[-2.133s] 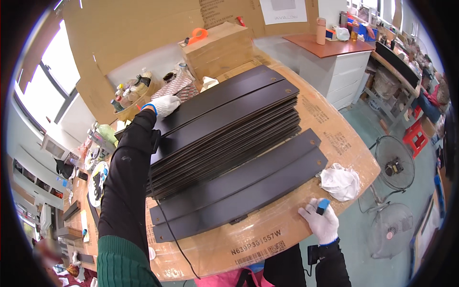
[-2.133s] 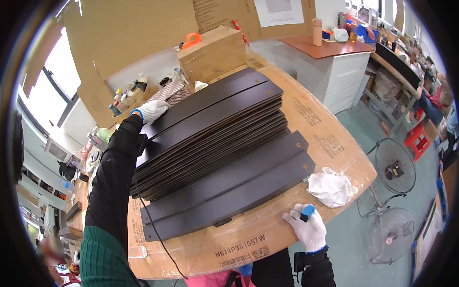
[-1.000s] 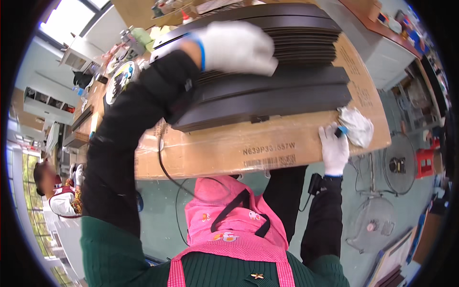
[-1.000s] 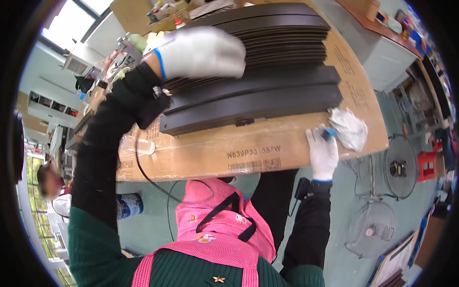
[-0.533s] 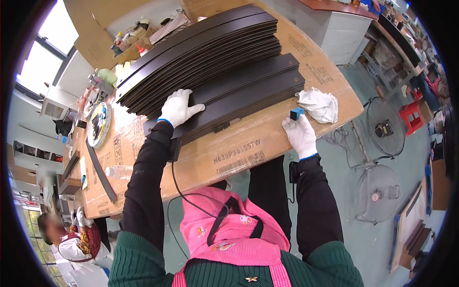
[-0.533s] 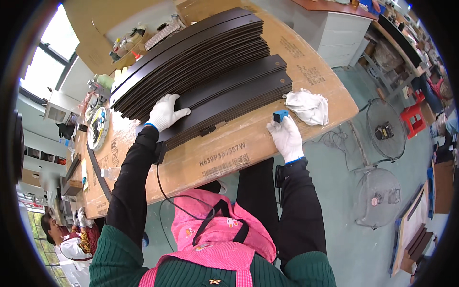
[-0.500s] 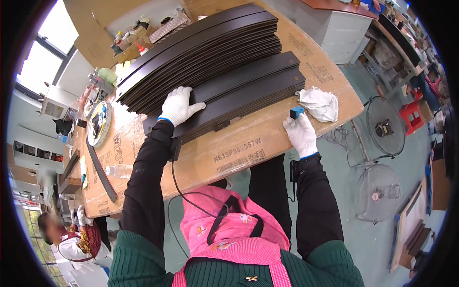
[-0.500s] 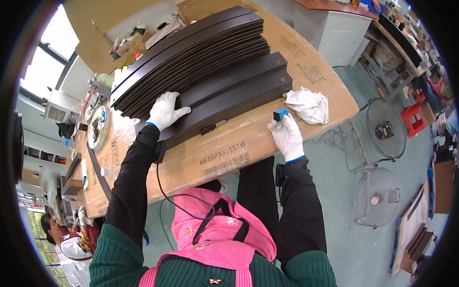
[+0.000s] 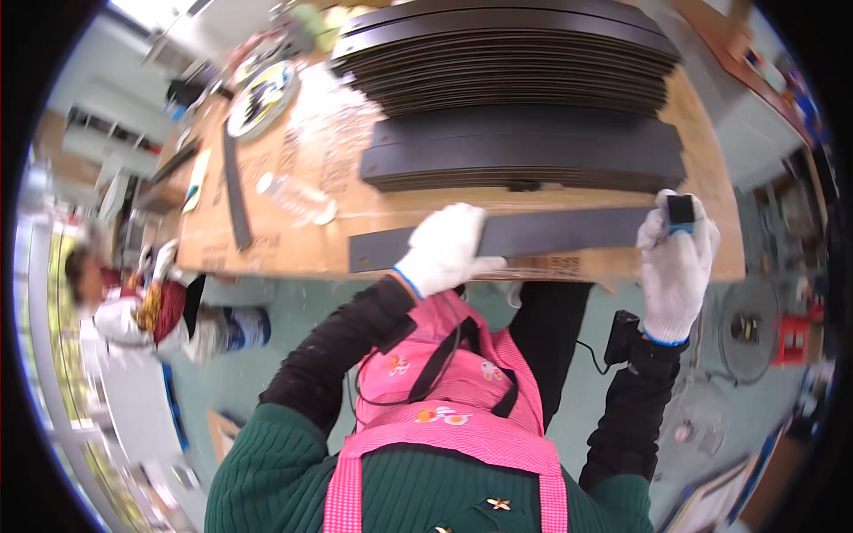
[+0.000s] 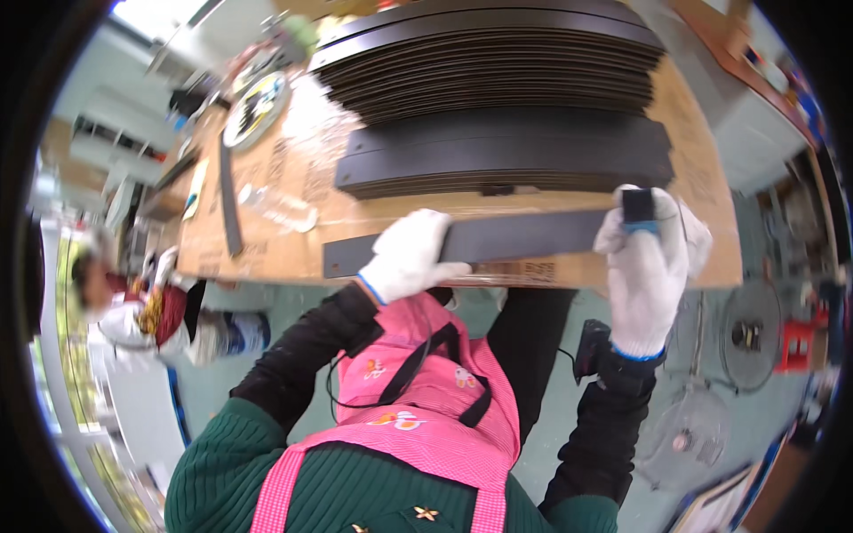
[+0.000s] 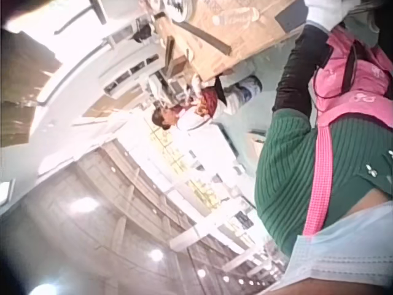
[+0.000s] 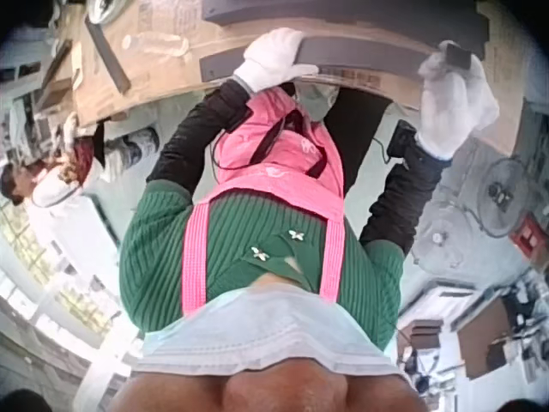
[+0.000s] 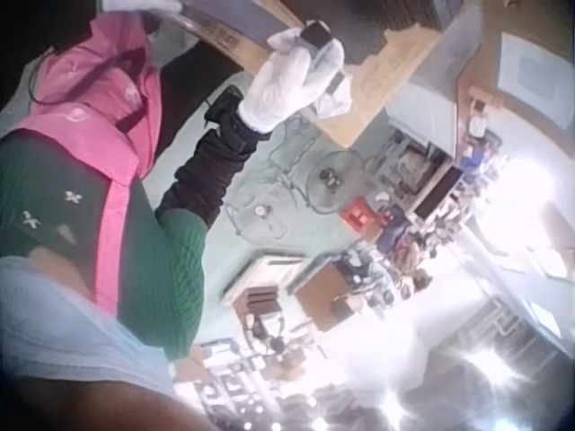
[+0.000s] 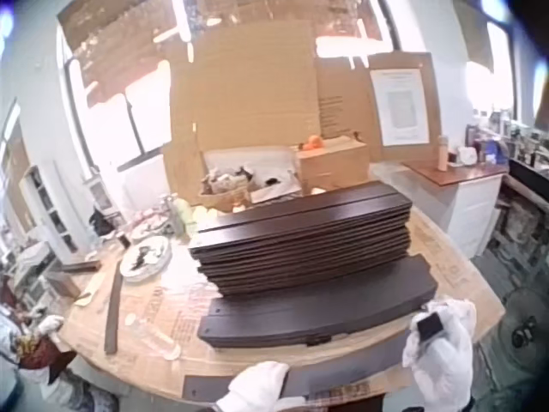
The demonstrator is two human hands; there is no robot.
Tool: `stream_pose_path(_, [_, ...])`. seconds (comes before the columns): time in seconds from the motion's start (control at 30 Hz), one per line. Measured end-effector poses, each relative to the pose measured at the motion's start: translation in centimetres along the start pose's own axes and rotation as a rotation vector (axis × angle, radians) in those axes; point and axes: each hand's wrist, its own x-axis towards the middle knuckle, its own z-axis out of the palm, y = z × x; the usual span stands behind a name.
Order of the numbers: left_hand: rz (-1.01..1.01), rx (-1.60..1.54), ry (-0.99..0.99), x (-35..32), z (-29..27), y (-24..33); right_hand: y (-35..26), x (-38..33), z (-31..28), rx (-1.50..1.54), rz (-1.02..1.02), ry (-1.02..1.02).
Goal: Cleaning and inspecting black metal or plastic strips at a workbench using a cloth and sponge.
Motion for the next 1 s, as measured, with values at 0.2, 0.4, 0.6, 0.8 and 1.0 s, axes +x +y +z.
stream_pose_path(0.2, [0.185,0.031,0.396,-1.4,9.0,-4.8,12.2,2.2,16.1,-0.626,0.138,-0.344])
stream_pose_path(0.4, [0.130,0.049,0.549,-2.1,14.7,-7.0,26.4,2.5,26.3,-1.123,0.117,-0.661])
stream_pose_path(0.6, [0.144,0.118,0.601,-1.5,13.1,-4.6,34.7,2.4,28.9,-1.603,-0.066,-0.676])
stream_pose_path(0.8, [0.122,-0.221,0.151,-0.8,8.0,-3.0,36.0,2.8,27.6,-1.635,-0.097,-0.599])
stream_pose_path(1.0, [0.061,-0.326,0.371,-5.4,14.6,-9.9,21.0,1.6,22.4,-1.461,-0.363,-0.543])
